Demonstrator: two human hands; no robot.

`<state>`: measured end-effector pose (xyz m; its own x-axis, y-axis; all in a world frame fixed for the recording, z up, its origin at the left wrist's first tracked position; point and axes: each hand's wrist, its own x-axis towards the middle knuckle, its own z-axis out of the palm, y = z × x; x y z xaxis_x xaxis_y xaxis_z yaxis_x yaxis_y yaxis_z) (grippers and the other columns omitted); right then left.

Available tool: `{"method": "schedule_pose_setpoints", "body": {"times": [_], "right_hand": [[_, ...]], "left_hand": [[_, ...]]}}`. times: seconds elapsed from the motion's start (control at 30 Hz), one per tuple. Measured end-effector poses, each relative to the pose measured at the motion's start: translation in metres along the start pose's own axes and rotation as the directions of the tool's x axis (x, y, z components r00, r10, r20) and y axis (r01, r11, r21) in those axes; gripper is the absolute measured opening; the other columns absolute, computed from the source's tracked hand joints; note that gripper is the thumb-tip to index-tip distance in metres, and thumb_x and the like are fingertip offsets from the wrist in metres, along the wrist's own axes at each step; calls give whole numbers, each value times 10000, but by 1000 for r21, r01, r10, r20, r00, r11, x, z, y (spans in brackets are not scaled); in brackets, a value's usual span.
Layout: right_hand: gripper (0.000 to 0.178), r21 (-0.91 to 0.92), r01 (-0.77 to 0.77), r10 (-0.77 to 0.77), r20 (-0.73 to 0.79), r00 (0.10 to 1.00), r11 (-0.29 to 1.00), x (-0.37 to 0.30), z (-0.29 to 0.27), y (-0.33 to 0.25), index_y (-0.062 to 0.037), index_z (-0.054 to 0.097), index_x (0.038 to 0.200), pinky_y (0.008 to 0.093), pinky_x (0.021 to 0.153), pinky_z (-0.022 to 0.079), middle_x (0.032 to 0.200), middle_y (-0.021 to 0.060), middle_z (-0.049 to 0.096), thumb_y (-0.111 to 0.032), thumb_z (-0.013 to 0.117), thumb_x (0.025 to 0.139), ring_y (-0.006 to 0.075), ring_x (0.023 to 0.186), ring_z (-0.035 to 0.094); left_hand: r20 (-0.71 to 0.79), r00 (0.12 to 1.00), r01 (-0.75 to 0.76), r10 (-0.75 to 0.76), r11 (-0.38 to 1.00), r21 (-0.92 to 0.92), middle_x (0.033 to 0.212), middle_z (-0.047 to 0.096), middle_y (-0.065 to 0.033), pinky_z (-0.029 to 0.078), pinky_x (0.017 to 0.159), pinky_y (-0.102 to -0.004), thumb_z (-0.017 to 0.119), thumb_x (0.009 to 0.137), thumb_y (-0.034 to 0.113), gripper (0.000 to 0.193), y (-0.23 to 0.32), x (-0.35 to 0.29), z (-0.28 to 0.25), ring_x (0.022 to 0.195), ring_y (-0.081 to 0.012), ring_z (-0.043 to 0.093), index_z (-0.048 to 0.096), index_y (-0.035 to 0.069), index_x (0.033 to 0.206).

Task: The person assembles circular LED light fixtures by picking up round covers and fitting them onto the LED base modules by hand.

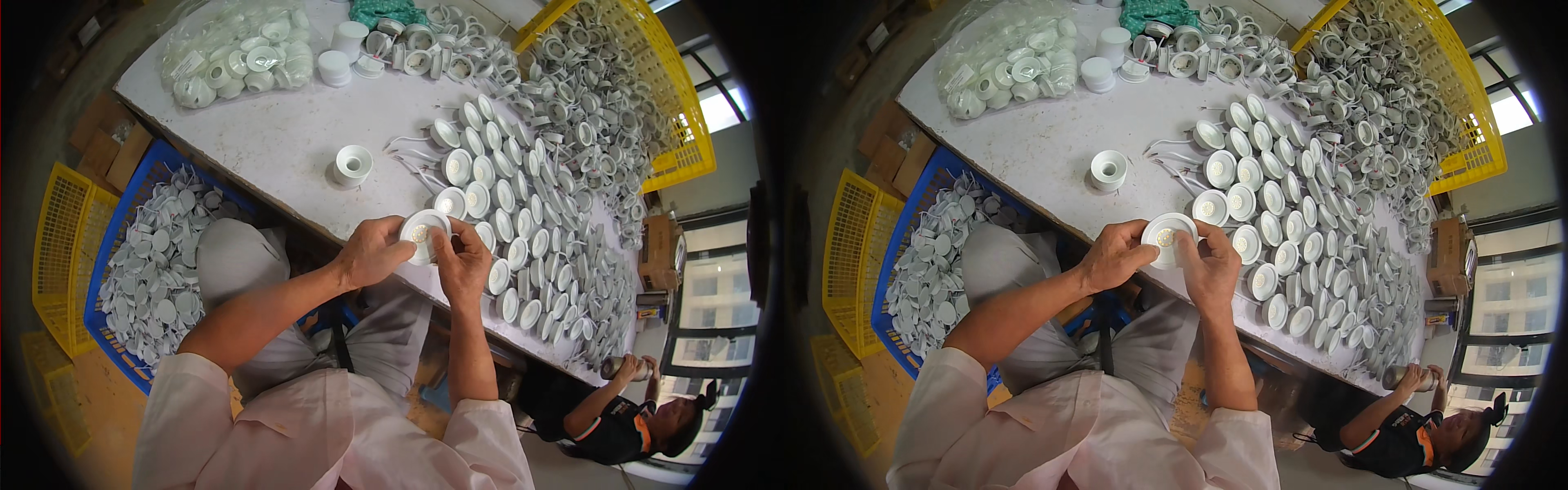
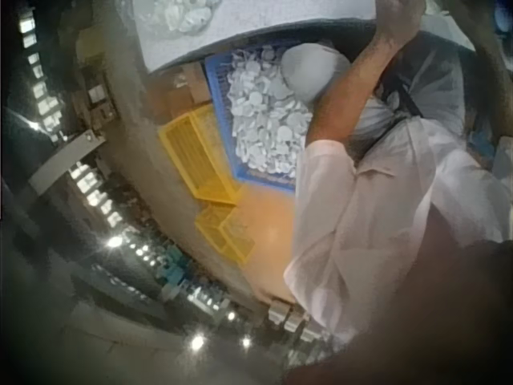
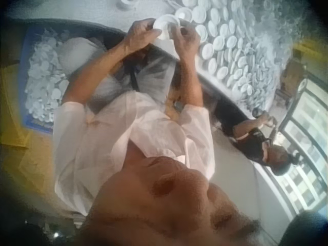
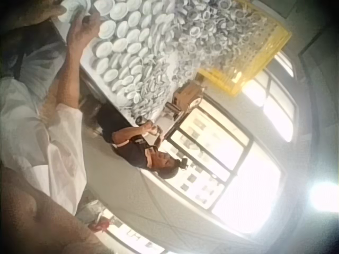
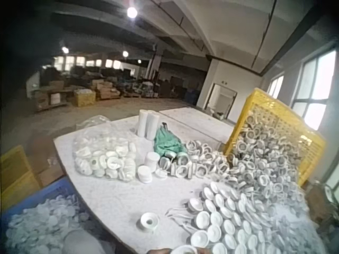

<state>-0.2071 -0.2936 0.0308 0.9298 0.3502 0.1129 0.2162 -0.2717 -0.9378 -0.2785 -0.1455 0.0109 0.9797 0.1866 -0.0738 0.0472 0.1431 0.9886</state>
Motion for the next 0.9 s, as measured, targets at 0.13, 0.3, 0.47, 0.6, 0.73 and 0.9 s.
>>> {"method": "schedule_pose_setpoints", "body": {"times": [0.13, 0.3, 0.47, 0.6, 0.73, 0.9], "right_hand": [[167, 28, -11, 12, -29, 1000, 1000, 0, -1, 6, 7, 665, 965, 178, 507, 337, 641, -41, 549, -46, 677, 808, 9, 559, 419], [147, -153, 126, -136, -53, 989, 980, -2, 1, 7, 7, 667, 920, 203, 509, 357, 681, -6, 584, -46, 691, 785, 37, 567, 436], [154, -218, 121, -139, -69, 988, 968, -1, 3, 5, 13, 665, 908, 213, 512, 368, 711, 18, 603, -55, 697, 774, 50, 573, 449], [177, -178, -14, 3, -60, 998, 984, -1, 1, 14, 24, 668, 936, 213, 513, 367, 724, 34, 611, -71, 689, 788, 46, 575, 450], [253, -33, -100, 99, -20, 995, 994, -1, 0, 13, 35, 651, 1029, 209, 540, 406, 784, 56, 637, -90, 674, 810, 49, 600, 497], [491, -127, 21, -18, 22, 1000, 992, -1, -27, 6, -5, 571, 1206, 281, 701, 499, 1112, 120, 613, -107, 734, 755, 157, 824, 601]], "left_hand": [[8, 1000, 14, -14, 1000, 16, 757, 647, -109, 462, 642, -286, 567, 767, 177, 311, 2, 0, 2, 689, -121, 570, 617, -76, 940], [-41, 999, 3, 3, 990, 143, 769, 663, -164, 490, 661, -318, 556, 778, 183, 321, -4, 4, 2, 709, -183, 627, 621, -82, 947], [-48, 999, -15, 20, 994, 108, 702, 615, -50, 438, 574, -260, 560, 821, 164, 240, -12, 7, 4, 633, -75, 515, 626, -50, 909], [-19, 998, 65, -64, 995, 79, 674, 578, -9, 401, 530, -239, 571, 825, 162, 219, -6, 6, 4, 595, -54, 475, 631, -34, 901], [1, 998, 60, -60, 997, 38, 659, 552, 9, 378, 510, -230, 577, 833, 161, 206, -10, 6, 2, 580, -42, 452, 632, -27, 898], [41, 996, 83, -83, 996, 10, 671, 561, 5, 384, 513, -224, 595, 848, 180, 221, -4, 10, 5, 587, -45, 467, 628, -27, 917]]}}
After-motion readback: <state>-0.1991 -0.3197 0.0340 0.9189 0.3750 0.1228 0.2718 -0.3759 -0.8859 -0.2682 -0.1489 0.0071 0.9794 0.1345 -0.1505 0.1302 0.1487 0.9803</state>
